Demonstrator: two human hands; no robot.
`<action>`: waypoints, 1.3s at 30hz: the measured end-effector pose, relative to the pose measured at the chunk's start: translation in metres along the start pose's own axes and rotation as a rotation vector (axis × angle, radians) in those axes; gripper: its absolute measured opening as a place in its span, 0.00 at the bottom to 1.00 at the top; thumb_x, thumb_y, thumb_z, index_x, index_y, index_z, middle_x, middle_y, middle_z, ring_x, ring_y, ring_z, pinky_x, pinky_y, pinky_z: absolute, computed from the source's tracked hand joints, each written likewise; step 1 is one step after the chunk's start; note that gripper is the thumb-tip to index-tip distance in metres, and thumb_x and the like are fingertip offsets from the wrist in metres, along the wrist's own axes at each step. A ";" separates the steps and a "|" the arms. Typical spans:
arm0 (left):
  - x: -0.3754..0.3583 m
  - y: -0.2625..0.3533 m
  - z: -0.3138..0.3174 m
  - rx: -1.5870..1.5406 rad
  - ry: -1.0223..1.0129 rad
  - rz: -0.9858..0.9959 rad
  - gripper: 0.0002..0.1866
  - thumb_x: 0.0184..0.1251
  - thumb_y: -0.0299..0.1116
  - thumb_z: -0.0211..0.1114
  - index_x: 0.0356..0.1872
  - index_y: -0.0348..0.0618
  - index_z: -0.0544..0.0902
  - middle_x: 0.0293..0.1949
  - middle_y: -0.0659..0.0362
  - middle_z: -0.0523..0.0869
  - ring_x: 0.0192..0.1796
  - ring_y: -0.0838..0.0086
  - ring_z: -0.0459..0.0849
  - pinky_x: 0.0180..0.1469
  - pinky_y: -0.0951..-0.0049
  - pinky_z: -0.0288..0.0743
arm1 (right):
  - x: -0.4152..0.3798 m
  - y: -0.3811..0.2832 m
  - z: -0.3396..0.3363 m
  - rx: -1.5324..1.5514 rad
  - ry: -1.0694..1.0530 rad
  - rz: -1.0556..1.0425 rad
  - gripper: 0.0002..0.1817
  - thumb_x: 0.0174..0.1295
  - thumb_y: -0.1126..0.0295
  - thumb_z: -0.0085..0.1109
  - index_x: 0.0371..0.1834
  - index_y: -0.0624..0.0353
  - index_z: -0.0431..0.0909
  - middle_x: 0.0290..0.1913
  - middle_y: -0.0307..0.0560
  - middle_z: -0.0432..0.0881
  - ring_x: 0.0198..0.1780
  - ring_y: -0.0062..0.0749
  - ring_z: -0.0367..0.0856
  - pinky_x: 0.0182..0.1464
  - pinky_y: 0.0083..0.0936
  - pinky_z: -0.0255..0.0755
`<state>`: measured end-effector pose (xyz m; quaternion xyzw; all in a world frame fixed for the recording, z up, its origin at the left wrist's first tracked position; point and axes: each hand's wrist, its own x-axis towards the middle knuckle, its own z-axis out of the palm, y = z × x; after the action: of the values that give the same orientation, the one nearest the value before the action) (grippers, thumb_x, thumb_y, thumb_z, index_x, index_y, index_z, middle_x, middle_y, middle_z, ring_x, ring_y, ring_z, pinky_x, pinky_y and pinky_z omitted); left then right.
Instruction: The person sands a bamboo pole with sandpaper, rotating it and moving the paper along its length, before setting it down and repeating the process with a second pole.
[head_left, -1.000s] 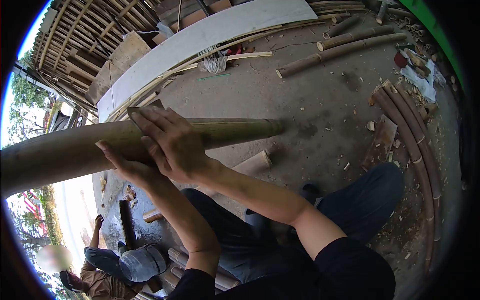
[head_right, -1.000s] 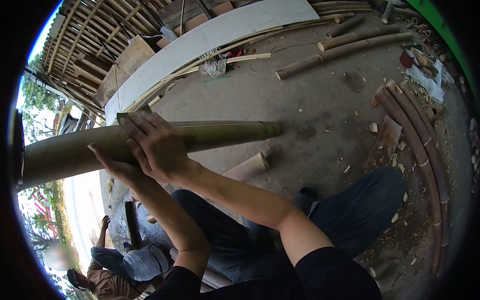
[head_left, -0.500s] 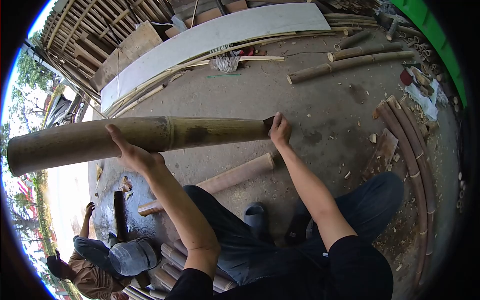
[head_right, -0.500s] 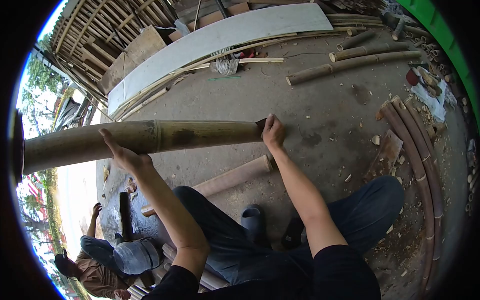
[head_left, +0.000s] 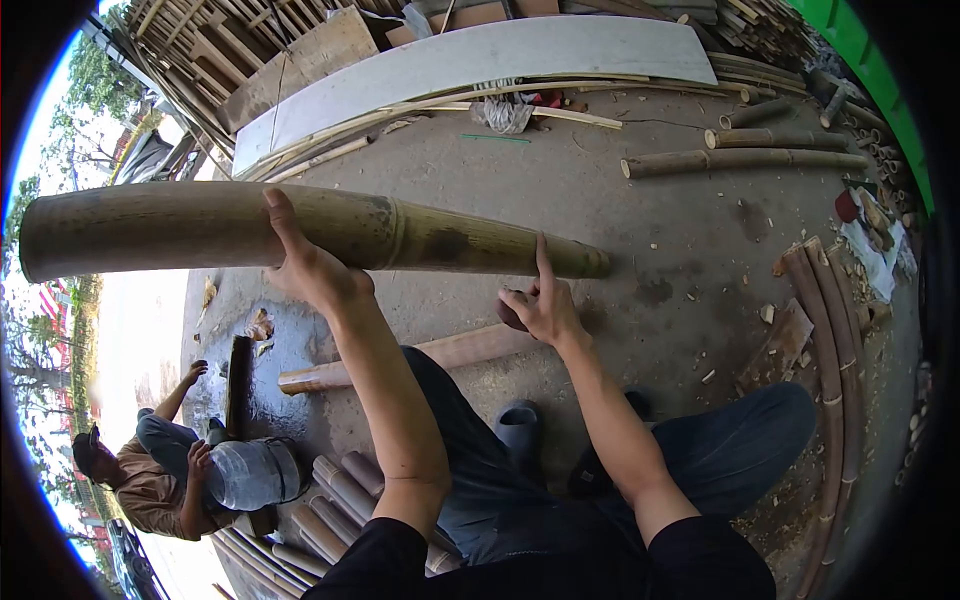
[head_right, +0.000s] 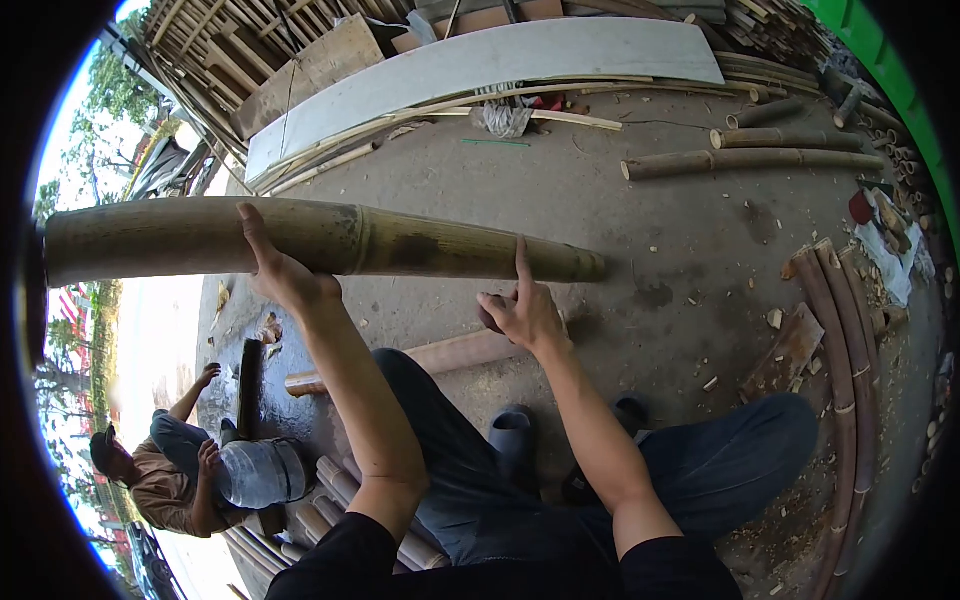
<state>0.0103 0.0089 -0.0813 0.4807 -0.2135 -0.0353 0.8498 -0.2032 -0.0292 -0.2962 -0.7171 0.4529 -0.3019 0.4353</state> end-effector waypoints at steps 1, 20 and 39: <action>-0.001 0.000 0.001 -0.004 0.005 0.009 0.47 0.61 0.54 0.79 0.71 0.31 0.71 0.63 0.48 0.77 0.62 0.58 0.81 0.65 0.50 0.80 | -0.001 -0.020 0.002 0.003 -0.011 -0.008 0.63 0.60 0.44 0.68 0.87 0.59 0.35 0.23 0.58 0.81 0.28 0.51 0.86 0.39 0.40 0.81; -0.006 0.003 0.005 -0.029 -0.050 0.031 0.42 0.65 0.52 0.76 0.69 0.32 0.71 0.60 0.48 0.79 0.60 0.59 0.82 0.63 0.53 0.79 | -0.016 -0.154 -0.007 0.040 -0.166 -0.372 0.54 0.59 0.65 0.69 0.87 0.56 0.46 0.25 0.56 0.83 0.31 0.52 0.87 0.43 0.43 0.81; -0.046 0.017 0.035 -0.213 -0.375 0.028 0.39 0.55 0.38 0.74 0.67 0.30 0.72 0.57 0.44 0.83 0.56 0.57 0.84 0.62 0.56 0.79 | 0.040 -0.173 -0.041 0.242 0.263 -0.565 0.37 0.82 0.45 0.35 0.73 0.73 0.66 0.67 0.75 0.75 0.69 0.70 0.73 0.73 0.52 0.64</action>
<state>-0.0474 0.0025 -0.0667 0.3701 -0.3697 -0.1345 0.8416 -0.1536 -0.0433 -0.1210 -0.7123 0.2493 -0.5522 0.3544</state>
